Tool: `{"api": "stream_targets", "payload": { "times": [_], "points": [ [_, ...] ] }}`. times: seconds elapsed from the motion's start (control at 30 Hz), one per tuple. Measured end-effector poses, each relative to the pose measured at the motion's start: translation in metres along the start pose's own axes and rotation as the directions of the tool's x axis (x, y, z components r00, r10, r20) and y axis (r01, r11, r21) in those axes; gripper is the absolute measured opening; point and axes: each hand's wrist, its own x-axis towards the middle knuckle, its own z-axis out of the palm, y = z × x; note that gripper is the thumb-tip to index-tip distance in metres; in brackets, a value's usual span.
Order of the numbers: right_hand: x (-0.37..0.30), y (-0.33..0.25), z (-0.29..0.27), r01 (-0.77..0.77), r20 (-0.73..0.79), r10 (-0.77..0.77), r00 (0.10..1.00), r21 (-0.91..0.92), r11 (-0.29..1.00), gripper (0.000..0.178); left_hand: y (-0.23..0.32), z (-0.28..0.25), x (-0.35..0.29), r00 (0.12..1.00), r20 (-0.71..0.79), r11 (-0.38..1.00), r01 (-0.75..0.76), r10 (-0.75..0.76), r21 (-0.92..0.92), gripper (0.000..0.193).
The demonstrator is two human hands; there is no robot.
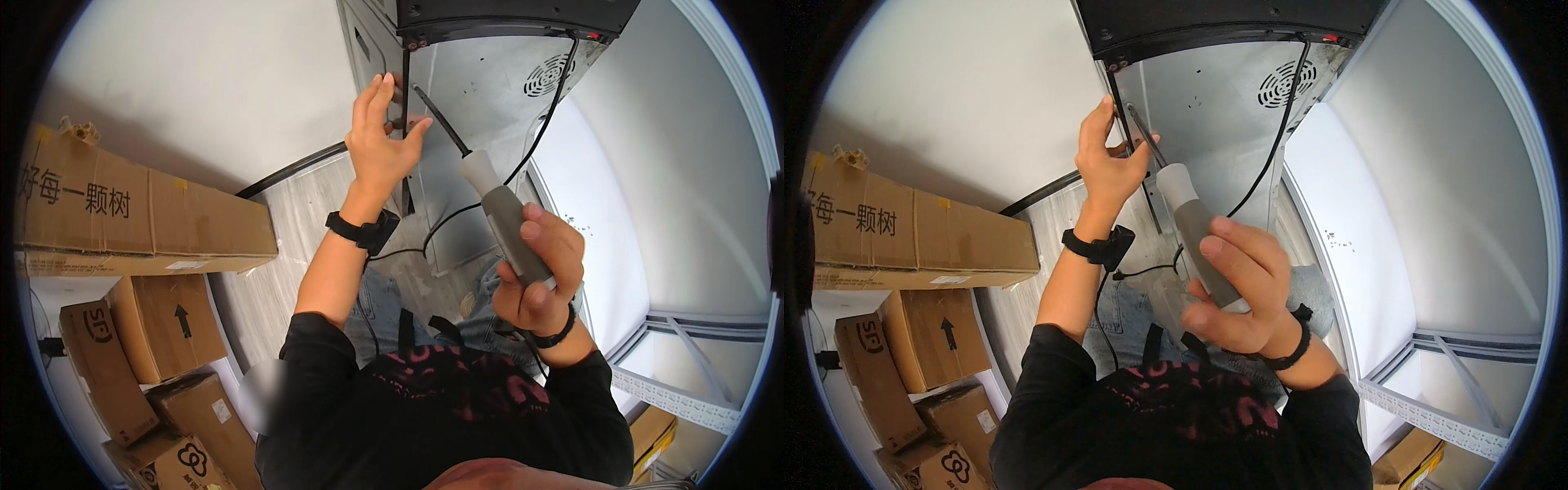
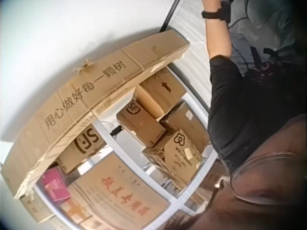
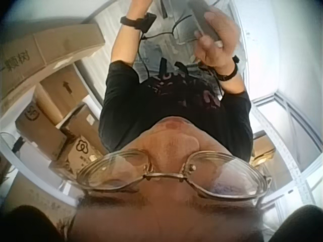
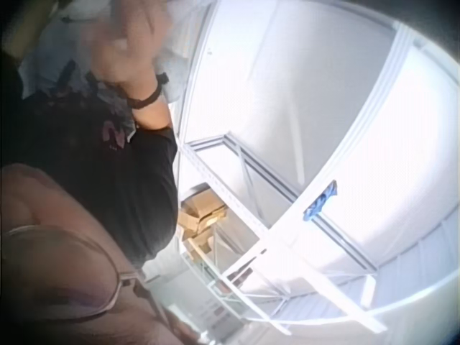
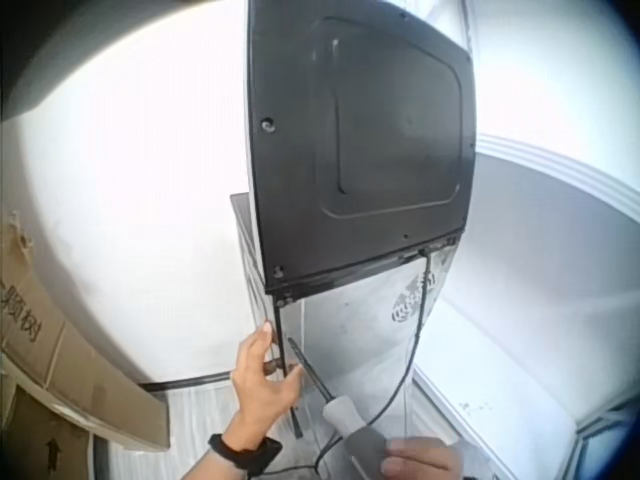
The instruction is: The person uses a screwdriver to remove screws from the back of a black electronic device, detaches a metal cover, and then reattaches the cover by screwing it back into place. The task involves careful handling of screws and alignment of the cover.
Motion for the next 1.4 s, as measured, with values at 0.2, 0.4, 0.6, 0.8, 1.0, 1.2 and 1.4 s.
{"api": "stream_targets", "payload": {
  "times": [0.2,0.4,0.6,0.8,1.0,1.2,1.4],
  "points": [
    [0.003,-0.006,-0.006,-0.126,0.017,0.129,0.991,-0.131,0.983,0.040,-0.002,-0.002,0.000,1.000,0.017,0.999,-0.010,0.010,0.038,0.076],
    [0.009,0.001,-0.007,0.011,0.112,-0.008,0.994,-0.024,1.000,0.040,-0.004,0.000,-0.002,0.999,0.003,0.998,-0.037,0.037,0.045,0.078],
    [0.004,0.001,-0.003,-0.113,-0.107,0.101,0.989,-0.112,0.987,0.035,-0.003,-0.002,-0.001,0.997,0.006,0.993,-0.078,0.078,0.084,0.081],
    [0.011,-0.001,-0.014,-0.043,0.189,0.058,0.980,-0.080,0.996,0.041,-0.004,-0.001,-0.001,0.997,0.003,0.993,-0.078,0.078,0.091,0.080],
    [0.015,-0.004,-0.005,-0.011,-0.014,0.010,1.000,-0.097,0.995,0.041,-0.005,-0.001,-0.002,0.995,0.002,0.991,-0.096,0.096,0.088,0.079],
    [0.019,-0.002,-0.014,0.016,0.220,0.004,0.975,-0.092,0.996,0.042,-0.005,-0.001,-0.002,0.997,0.000,0.993,-0.081,0.082,0.089,0.078],
    [0.015,-0.002,0.000,0.040,0.131,-0.045,0.990,0.046,0.998,0.042,-0.004,0.000,-0.003,0.997,0.001,0.993,-0.078,0.078,0.086,0.078]
  ]
}}
